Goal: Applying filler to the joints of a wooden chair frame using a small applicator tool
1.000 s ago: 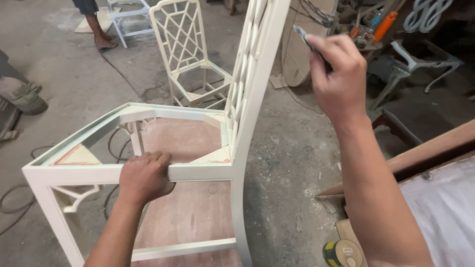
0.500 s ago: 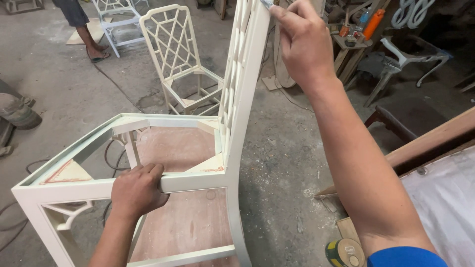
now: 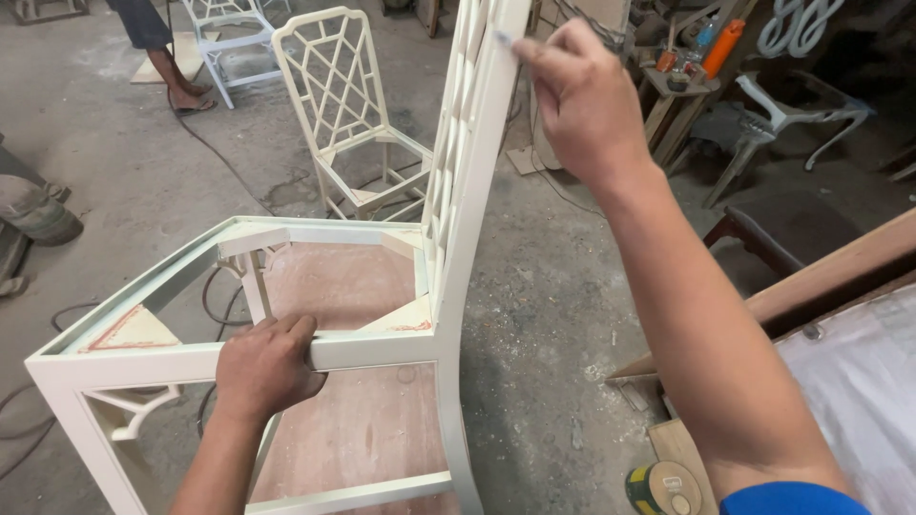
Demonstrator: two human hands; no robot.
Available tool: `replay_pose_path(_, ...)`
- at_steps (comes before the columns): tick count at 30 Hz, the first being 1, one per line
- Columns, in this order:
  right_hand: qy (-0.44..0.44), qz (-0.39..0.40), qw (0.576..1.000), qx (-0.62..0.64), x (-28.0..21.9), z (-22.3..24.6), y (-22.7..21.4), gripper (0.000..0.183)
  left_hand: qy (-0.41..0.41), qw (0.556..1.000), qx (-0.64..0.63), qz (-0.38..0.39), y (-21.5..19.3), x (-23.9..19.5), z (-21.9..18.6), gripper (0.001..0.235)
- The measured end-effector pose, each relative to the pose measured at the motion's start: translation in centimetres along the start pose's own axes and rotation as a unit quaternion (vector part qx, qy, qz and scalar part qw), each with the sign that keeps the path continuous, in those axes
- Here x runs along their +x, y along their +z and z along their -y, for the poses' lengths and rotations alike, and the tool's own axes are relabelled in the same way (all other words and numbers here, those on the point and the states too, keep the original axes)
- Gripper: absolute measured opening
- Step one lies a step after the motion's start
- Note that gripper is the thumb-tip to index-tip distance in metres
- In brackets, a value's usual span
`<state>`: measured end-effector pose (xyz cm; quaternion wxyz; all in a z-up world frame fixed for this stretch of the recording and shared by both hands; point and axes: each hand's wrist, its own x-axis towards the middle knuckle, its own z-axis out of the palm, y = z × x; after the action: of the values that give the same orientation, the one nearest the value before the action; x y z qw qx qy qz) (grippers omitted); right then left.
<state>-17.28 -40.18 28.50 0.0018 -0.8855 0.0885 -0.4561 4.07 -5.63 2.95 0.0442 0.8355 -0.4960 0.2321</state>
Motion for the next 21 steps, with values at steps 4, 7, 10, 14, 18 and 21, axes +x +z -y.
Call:
replay_pose_path(4, -0.019, -0.038, 0.999, 0.012, 0.2, -0.4, 0.7, 0.023, 0.008, 1.000, -0.015, 0.003, -0.1, 0.2, 0.0, 0.035)
replay_pose_path(7, -0.100, 0.019, 0.992, 0.078, -2.0, -1.0, 0.3, 0.030, 0.014, 0.997, -0.073, 0.002, 0.2, 1.0, -0.2, 0.038)
replay_pose_path(10, -0.075, -0.006, 0.996, 0.051, -8.4, -1.3, -2.2, 0.031, 0.044, 0.994, -0.100, 0.001, 1.0, 2.2, -1.0, 0.039)
replay_pose_path(14, 0.282, -0.010, 0.927, 0.248, -22.2, -1.6, 2.5, 0.017, 0.025, 0.993, -0.113, -0.010, -0.7, 1.8, -2.8, 0.031)
replay_pose_path(18, 0.450, -0.009, 0.795, 0.407, -29.1, 2.8, 6.7, 0.027, 0.021, 0.993, -0.112, -0.008, -0.9, 0.0, -4.2, 0.048)
replay_pose_path(21, 0.453, 0.021, 0.728, 0.514, -32.2, 6.8, 8.5, 0.033, 0.004, 0.993, -0.109, 0.041, -2.5, -2.0, -5.2, 0.031)
